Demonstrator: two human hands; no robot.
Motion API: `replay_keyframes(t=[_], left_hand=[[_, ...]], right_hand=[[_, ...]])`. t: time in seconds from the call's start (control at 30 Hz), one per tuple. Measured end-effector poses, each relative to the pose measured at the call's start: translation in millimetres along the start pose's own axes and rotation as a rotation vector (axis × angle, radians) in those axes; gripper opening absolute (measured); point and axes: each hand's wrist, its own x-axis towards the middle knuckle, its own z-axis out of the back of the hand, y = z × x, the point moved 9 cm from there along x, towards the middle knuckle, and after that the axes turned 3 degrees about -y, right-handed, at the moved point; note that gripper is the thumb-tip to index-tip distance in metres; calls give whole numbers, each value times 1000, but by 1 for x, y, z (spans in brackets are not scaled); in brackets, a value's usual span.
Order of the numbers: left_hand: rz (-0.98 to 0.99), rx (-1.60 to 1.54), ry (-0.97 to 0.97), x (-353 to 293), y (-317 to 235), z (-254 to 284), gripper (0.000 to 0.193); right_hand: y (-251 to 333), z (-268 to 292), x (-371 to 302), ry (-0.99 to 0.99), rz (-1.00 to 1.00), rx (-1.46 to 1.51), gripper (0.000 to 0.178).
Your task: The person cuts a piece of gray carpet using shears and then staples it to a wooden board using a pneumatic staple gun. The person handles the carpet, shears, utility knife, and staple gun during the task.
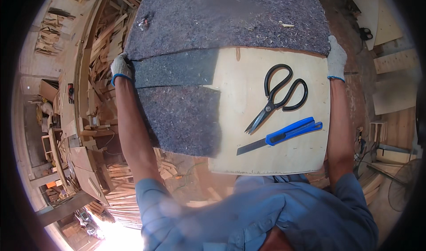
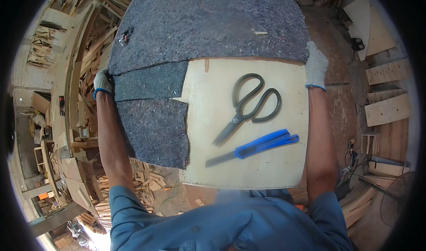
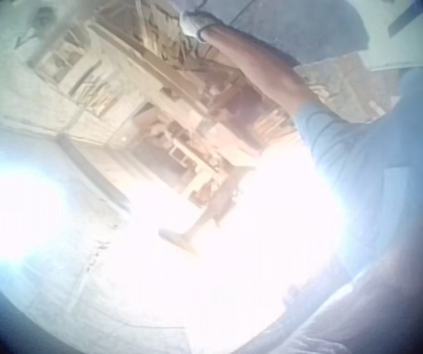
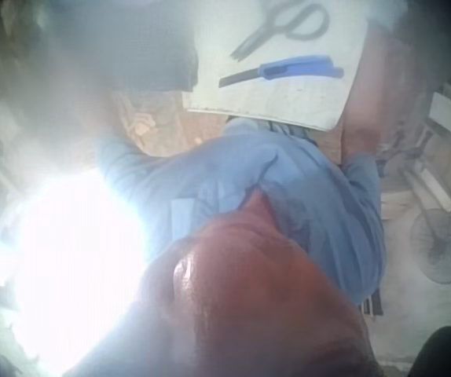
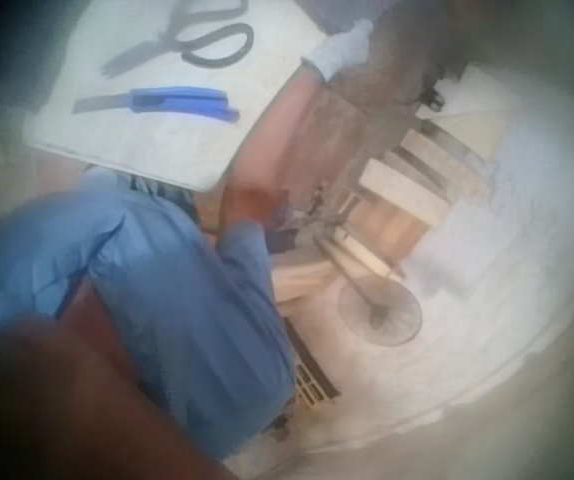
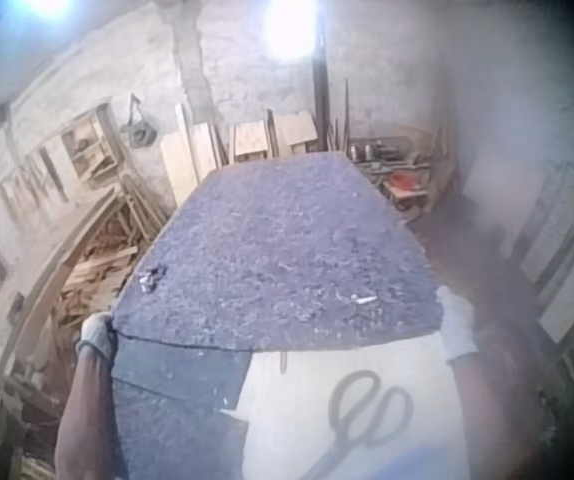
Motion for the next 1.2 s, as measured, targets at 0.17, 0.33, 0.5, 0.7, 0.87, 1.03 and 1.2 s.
replay_keyframes(t=[0.17,0.33,0.5,0.7,0.87,1.03,1.2], left_hand=[[7,-181,-23,-12,3,-1,8],[0,-165,23,0,4,1,7],[13,-228,1,9,6,4,12],[39,-212,45,20,21,-18,12],[71,-120,187,90,39,12,16],[97,-24,116,67,53,-20,10],[40,-16,207,89,49,-3,16]], right_hand=[[8,-5,-5,71,34,-37,40],[6,-10,-2,95,332,-453,35],[2,-11,-2,78,277,-483,32],[10,-3,-13,69,360,-413,34],[2,-22,-11,103,24,-12,39],[3,-4,-28,71,-200,144,45],[18,-15,-35,72,-232,351,42]])
